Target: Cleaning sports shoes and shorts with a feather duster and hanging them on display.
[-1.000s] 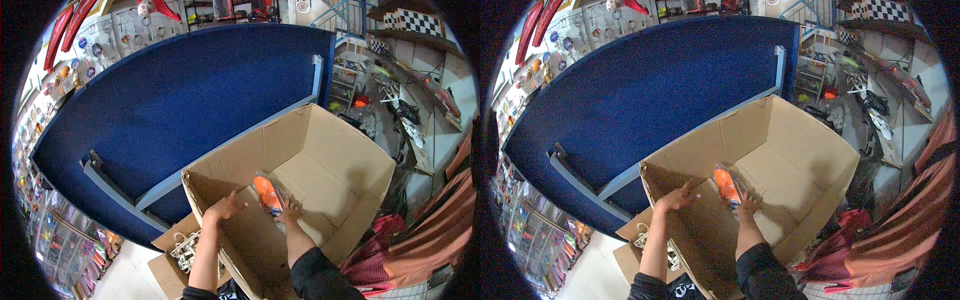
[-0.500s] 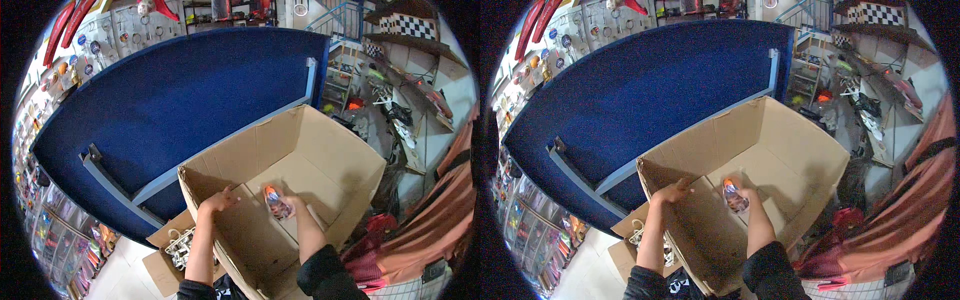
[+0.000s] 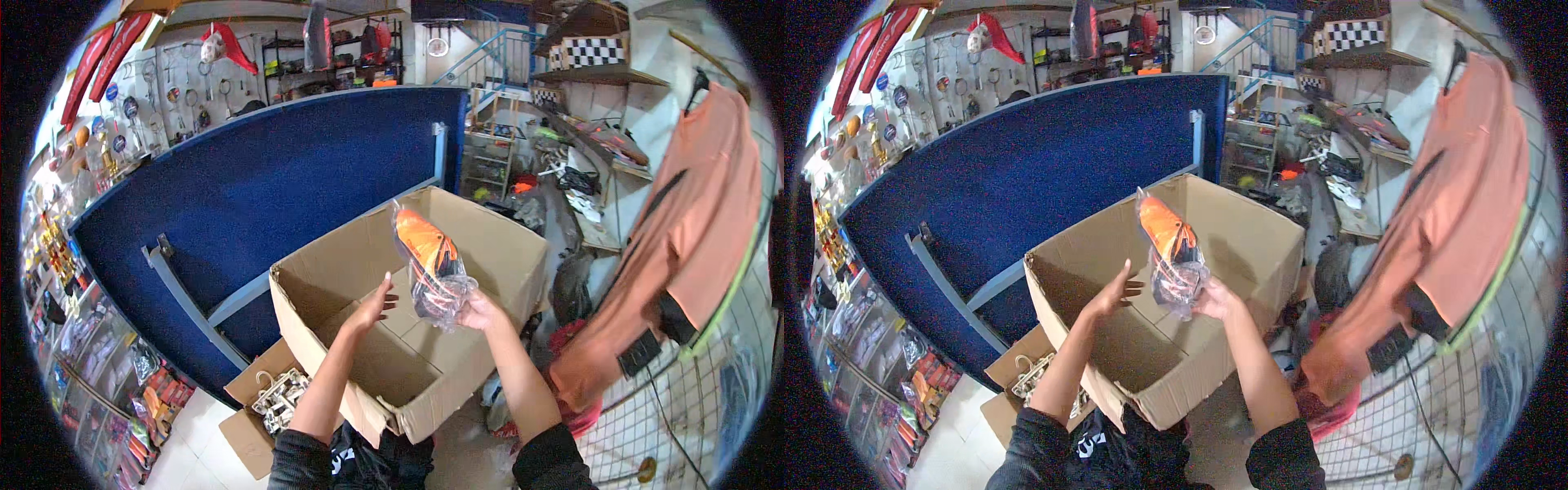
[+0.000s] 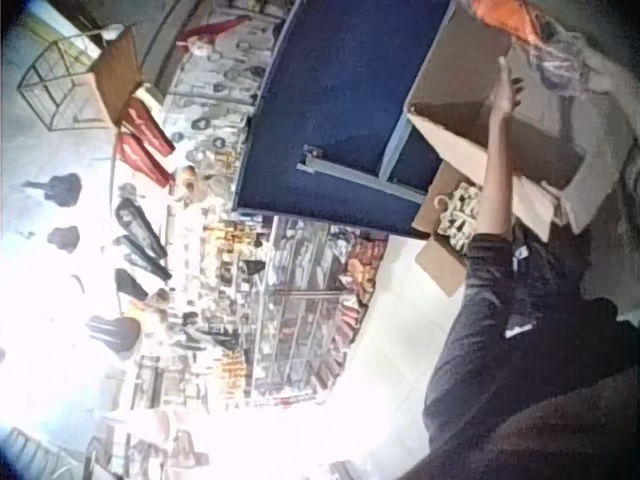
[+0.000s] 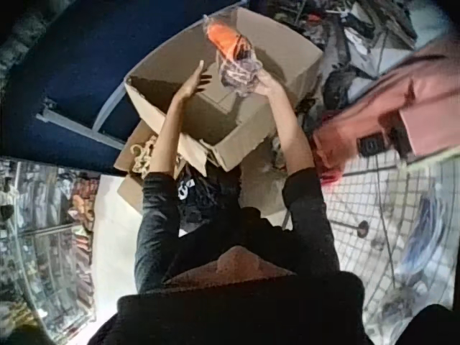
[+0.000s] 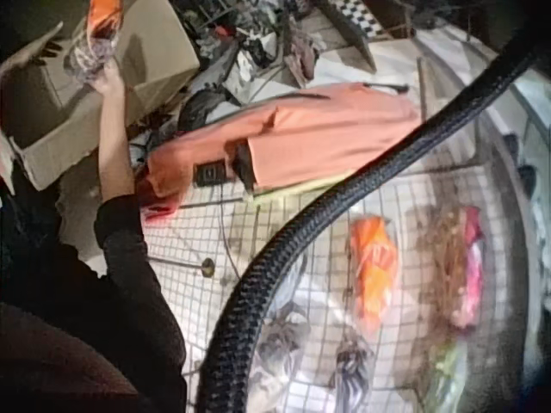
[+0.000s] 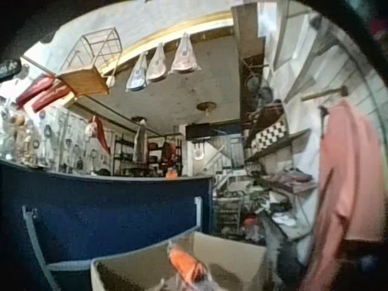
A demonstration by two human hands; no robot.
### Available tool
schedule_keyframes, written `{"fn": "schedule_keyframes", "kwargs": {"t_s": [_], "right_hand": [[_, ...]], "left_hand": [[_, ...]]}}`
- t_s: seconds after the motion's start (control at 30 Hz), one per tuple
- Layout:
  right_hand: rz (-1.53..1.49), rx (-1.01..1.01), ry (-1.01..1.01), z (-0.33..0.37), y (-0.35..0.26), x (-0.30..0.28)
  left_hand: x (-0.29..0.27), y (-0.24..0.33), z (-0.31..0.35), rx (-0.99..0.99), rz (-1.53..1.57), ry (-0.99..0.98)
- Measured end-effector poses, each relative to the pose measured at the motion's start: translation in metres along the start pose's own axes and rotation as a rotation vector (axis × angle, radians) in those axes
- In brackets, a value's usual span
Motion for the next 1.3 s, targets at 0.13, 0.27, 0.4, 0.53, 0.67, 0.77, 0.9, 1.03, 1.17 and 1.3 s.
{"fn": "schedule_keyframes", "kwargs": {"t_s": [0.13,0.27,0.4,0.53,0.67,0.77,0.9,1.03,1.17,1.3], "right_hand": [[-0.062,-0.101,0.035,0.066,0.026,0.034],[-0.106,-0.127,-0.002,0.146,0.044,0.059],[0.021,-0.058,0.317,0.206,0.069,0.101],[0.045,-0.217,0.327,0.257,0.109,0.121],[0.057,-0.513,0.426,0.298,0.164,0.131],[0.133,-0.626,0.488,0.311,0.204,0.15],[0.342,-0.757,0.73,0.347,0.254,0.148],[0.281,-0.731,0.889,0.399,0.286,0.184],[-0.034,-0.89,0.941,0.438,0.317,0.205],[0.167,-1.004,1.096,0.491,0.339,0.247]], "left_hand": [[0.046,0.03,0.049,-0.166,0.747,-0.221],[0.086,0.063,0.112,-0.085,1.134,-0.289],[0.097,0.055,0.146,-0.079,1.248,-0.369],[0.119,0.031,0.166,-0.062,1.193,-0.438],[0.137,0.023,0.204,-0.18,1.192,-0.643],[0.14,-0.007,0.213,-0.15,1.252,-0.78],[0.148,-0.007,0.284,-0.276,1.125,-0.808],[0.158,-0.004,0.335,-0.262,1.004,-0.854],[0.171,-0.006,0.382,-0.256,0.82,-0.953],[0.176,0.002,0.453,-0.263,0.772,-1.161]]}}
Point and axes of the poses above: each hand's wrist, its own z-axis away from the middle knuckle, its own x-axis out of the palm, y = z × x, the point moved 1 cm from there along -z, towards the middle knuckle, and after that the axes turned 13 degrees about y, right-handed, at the moved point
